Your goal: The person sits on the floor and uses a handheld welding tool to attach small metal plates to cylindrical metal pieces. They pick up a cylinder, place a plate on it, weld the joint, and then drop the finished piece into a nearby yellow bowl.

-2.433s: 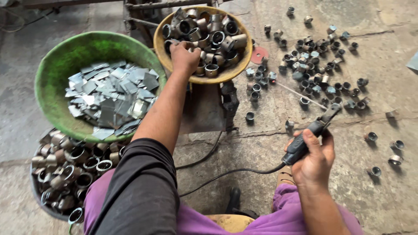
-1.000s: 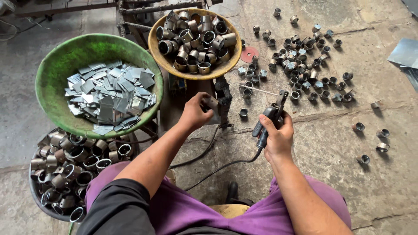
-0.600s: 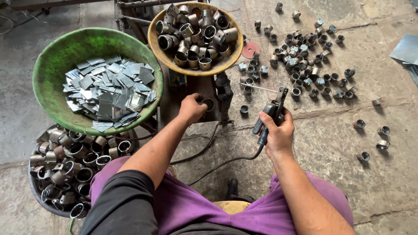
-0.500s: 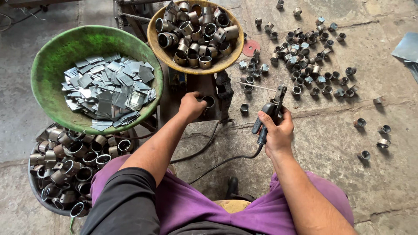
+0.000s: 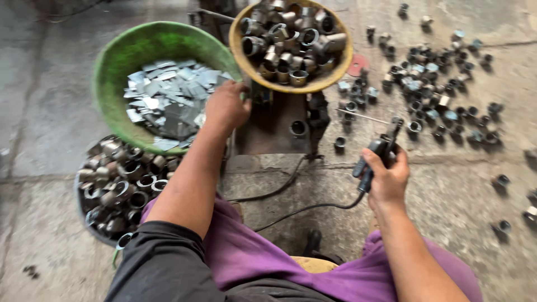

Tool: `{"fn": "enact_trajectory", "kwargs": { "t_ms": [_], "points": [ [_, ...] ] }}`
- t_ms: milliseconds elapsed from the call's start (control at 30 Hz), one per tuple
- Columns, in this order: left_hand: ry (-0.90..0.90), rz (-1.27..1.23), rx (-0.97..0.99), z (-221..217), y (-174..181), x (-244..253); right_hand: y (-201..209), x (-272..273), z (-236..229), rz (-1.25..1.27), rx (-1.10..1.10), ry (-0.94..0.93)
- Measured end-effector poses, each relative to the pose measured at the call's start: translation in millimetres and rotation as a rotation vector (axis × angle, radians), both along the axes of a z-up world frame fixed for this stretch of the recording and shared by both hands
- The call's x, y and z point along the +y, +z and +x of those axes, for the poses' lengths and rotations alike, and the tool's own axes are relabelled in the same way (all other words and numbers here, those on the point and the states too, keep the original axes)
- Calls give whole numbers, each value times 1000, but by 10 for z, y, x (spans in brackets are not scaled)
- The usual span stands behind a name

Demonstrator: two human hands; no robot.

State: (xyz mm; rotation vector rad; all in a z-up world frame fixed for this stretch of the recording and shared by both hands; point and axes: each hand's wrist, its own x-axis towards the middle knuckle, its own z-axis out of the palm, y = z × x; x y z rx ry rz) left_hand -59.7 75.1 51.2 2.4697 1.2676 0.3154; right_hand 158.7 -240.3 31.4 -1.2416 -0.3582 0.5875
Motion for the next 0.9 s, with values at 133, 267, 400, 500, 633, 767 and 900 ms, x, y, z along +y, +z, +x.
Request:
{"fn": "enact_trajectory", "kwargs": {
  "t_ms": [133, 267, 400, 500, 633, 767, 900],
  "points": [
    [-34, 135, 100, -621, 249, 227, 8, -17, -26, -86, 23, -9],
    [67, 93, 254, -656, 76, 318, -11, 12, -79, -112, 14, 7],
    [104, 105, 310, -552, -59, 402, -38, 47, -135, -131, 13, 19],
    [105, 88, 359, -512, -87, 446, -60, 62, -158, -156, -22, 18],
    [108, 66, 426, -485, -80, 461, -72, 55, -167, -175, -43, 20],
    [138, 63, 379, -448, -76, 441, -86, 60, -149, -189, -25, 9],
    [140, 56, 363, -463, -43, 385, -90, 67, -150, -145, -6, 36]
  ]
}}
